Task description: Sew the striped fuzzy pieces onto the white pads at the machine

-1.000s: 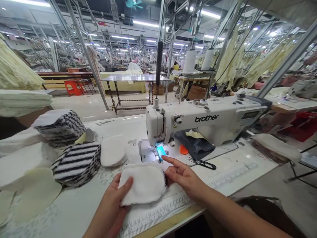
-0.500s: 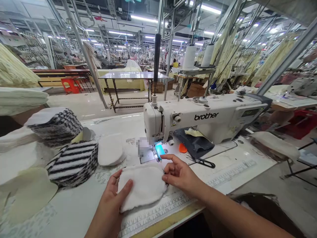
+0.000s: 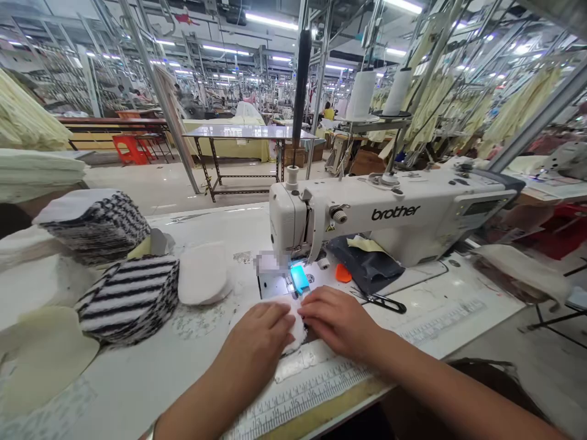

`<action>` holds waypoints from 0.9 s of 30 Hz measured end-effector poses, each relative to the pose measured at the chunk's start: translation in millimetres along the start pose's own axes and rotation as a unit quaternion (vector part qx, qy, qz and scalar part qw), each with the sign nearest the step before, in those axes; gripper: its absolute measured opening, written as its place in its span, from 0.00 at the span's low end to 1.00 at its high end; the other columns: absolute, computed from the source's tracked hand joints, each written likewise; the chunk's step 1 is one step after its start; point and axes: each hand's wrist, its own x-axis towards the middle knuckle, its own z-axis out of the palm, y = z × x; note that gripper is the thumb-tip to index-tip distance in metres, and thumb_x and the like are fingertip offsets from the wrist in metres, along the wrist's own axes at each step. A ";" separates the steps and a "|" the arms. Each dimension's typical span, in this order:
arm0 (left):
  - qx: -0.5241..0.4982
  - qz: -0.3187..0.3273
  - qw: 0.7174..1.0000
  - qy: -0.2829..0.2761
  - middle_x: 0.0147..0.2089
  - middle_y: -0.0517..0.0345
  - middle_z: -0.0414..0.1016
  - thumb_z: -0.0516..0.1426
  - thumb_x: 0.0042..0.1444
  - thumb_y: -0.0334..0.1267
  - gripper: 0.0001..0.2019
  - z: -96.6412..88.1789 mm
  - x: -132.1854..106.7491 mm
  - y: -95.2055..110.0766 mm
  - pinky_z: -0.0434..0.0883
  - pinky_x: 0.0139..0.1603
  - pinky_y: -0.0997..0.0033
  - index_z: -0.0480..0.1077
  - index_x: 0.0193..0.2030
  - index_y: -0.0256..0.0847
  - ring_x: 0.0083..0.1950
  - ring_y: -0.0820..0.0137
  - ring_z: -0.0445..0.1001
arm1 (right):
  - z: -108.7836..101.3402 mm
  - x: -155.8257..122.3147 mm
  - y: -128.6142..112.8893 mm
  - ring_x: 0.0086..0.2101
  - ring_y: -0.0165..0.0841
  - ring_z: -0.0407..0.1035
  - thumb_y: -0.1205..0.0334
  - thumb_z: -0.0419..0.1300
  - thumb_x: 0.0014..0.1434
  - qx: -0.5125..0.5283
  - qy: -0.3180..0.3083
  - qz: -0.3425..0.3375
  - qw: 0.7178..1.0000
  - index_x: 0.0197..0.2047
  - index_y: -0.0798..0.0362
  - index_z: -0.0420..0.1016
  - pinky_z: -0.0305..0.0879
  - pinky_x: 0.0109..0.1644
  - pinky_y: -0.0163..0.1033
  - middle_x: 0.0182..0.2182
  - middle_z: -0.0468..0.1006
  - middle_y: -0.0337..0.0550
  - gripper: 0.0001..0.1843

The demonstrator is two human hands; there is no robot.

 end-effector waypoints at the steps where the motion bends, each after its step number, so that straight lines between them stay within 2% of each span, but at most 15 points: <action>1: 0.009 -0.010 1.000 -0.024 0.47 0.50 0.74 0.53 0.57 0.30 0.09 1.6 2.3 -2.0 0.74 0.47 0.55 0.70 0.44 0.36 0.47 0.60 0.71 | 0.1 -0.6 -0.1 0.35 0.34 0.67 0.69 0.52 0.61 -0.019 -0.009 -0.028 0.999 0.41 0.54 0.72 0.64 0.37 0.39 0.37 0.75 0.46 0.09; 5: 0.019 -0.034 0.997 -0.059 0.52 0.51 0.72 0.51 0.59 0.31 0.11 4.2 3.3 -9.5 0.72 0.50 0.53 0.68 0.48 0.38 0.51 0.60 0.70 | 2.6 -1.1 0.8 0.33 0.34 0.66 0.65 0.54 0.61 -0.084 -0.057 -0.087 0.991 0.42 0.55 0.72 0.61 0.34 0.39 0.37 0.77 0.45 0.08; 11: -0.007 -0.050 0.996 -0.067 0.56 0.53 0.68 0.49 0.60 0.32 0.12 4.5 5.7 -22.0 0.68 0.55 0.55 0.66 0.50 0.41 0.56 0.62 0.65 | 7.7 7.8 12.7 0.35 0.33 0.66 0.62 0.54 0.62 -0.109 -0.116 -0.108 0.981 0.40 0.57 0.72 0.60 0.35 0.38 0.32 0.76 0.44 0.08; 16: -0.037 -0.053 0.994 -0.085 0.56 0.54 0.66 0.49 0.60 0.31 0.12 4.7 16.2 -34.4 0.68 0.56 0.57 0.66 0.49 0.42 0.56 0.64 0.65 | 7.4 19.8 24.4 0.33 0.33 0.65 0.63 0.54 0.63 -0.130 -0.130 -0.126 0.975 0.35 0.56 0.72 0.60 0.36 0.38 0.30 0.75 0.42 0.08; 23: -0.057 -0.023 0.995 -0.084 0.56 0.51 0.65 0.48 0.61 0.33 0.11 6.1 30.2 -49.0 0.67 0.56 0.56 0.66 0.48 0.41 0.55 0.63 0.65 | 6.7 26.7 36.3 0.31 0.33 0.65 0.61 0.49 0.65 -0.170 -0.134 -0.118 0.969 0.40 0.55 0.72 0.60 0.35 0.39 0.29 0.73 0.44 0.11; 27: -0.057 -0.027 0.994 -0.088 0.53 0.51 0.67 0.47 0.62 0.35 0.11 6.3 35.1 -55.4 0.67 0.54 0.55 0.67 0.47 0.41 0.54 0.62 0.65 | 8.8 28.1 40.1 0.35 0.35 0.67 0.60 0.49 0.65 -0.182 -0.140 -0.103 0.968 0.42 0.55 0.72 0.63 0.37 0.39 0.31 0.73 0.45 0.12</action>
